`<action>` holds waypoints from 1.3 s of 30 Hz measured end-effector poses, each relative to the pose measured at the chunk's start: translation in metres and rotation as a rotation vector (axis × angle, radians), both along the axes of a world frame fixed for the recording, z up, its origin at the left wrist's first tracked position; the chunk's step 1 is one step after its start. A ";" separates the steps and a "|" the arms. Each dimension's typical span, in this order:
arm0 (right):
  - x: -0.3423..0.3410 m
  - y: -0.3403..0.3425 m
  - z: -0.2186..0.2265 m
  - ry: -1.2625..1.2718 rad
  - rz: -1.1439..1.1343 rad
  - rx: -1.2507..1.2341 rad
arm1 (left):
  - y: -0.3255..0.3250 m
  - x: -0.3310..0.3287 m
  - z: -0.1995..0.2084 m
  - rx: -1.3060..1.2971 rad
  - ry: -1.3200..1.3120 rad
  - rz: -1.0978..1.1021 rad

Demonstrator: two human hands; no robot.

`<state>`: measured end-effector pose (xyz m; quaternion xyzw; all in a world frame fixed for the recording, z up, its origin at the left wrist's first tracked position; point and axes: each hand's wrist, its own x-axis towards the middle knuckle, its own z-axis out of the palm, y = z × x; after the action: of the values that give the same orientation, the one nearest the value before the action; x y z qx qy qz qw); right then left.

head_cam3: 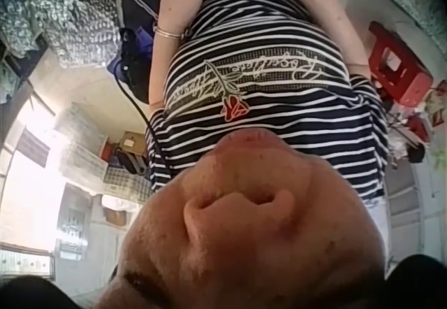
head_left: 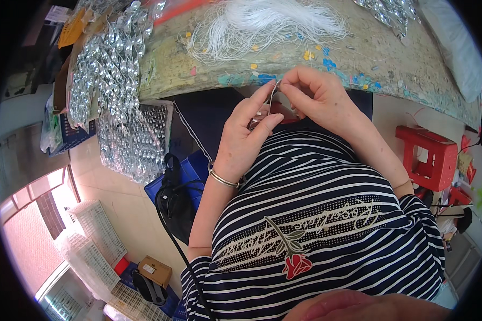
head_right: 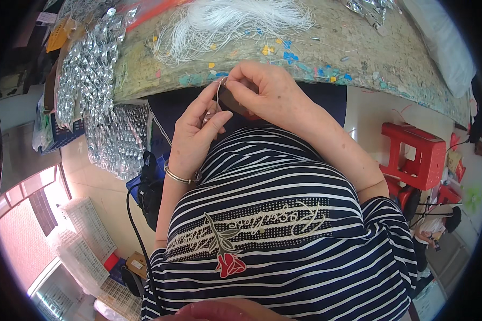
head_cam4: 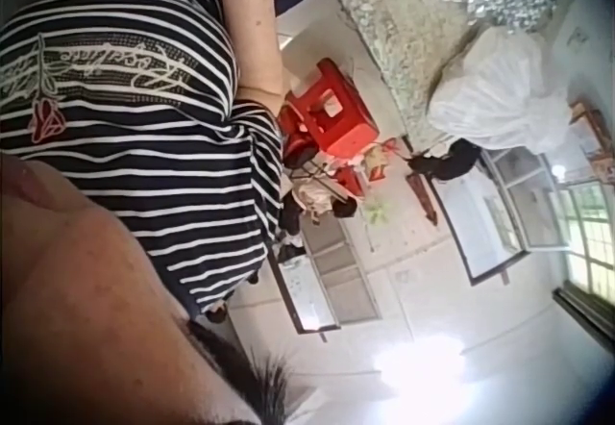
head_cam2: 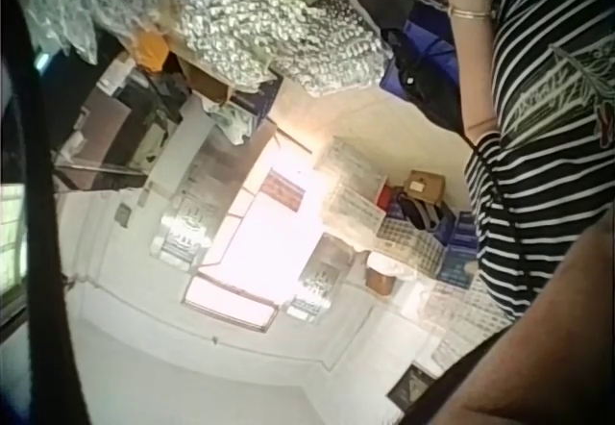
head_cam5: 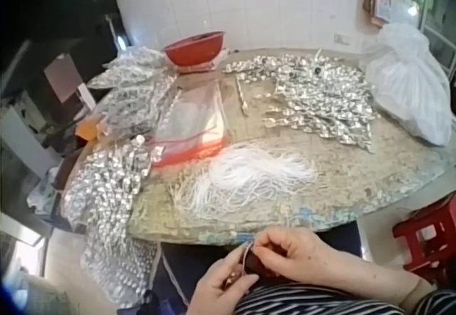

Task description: Assemble small toy components by attaching white synthetic fibers to silver parts.

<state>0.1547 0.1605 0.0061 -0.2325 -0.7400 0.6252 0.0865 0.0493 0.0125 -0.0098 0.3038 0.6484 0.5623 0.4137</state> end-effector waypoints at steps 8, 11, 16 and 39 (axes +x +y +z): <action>0.002 0.001 -0.008 0.077 0.019 0.079 | -0.001 0.000 0.002 0.025 0.153 -0.034; 0.003 -0.003 -0.007 0.136 -0.049 0.102 | -0.002 -0.002 -0.004 0.035 0.252 -0.021; 0.003 -0.006 0.010 0.138 -0.003 0.335 | -0.003 -0.002 -0.006 0.041 0.498 -0.025; 0.000 0.011 -0.006 0.061 -0.001 -0.493 | -0.008 -0.001 -0.012 0.043 0.429 -0.141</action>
<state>0.1543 0.1716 -0.0001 -0.2282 -0.5620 0.7935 0.0497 0.0479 0.0042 -0.0216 0.4695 0.6866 0.4682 0.2982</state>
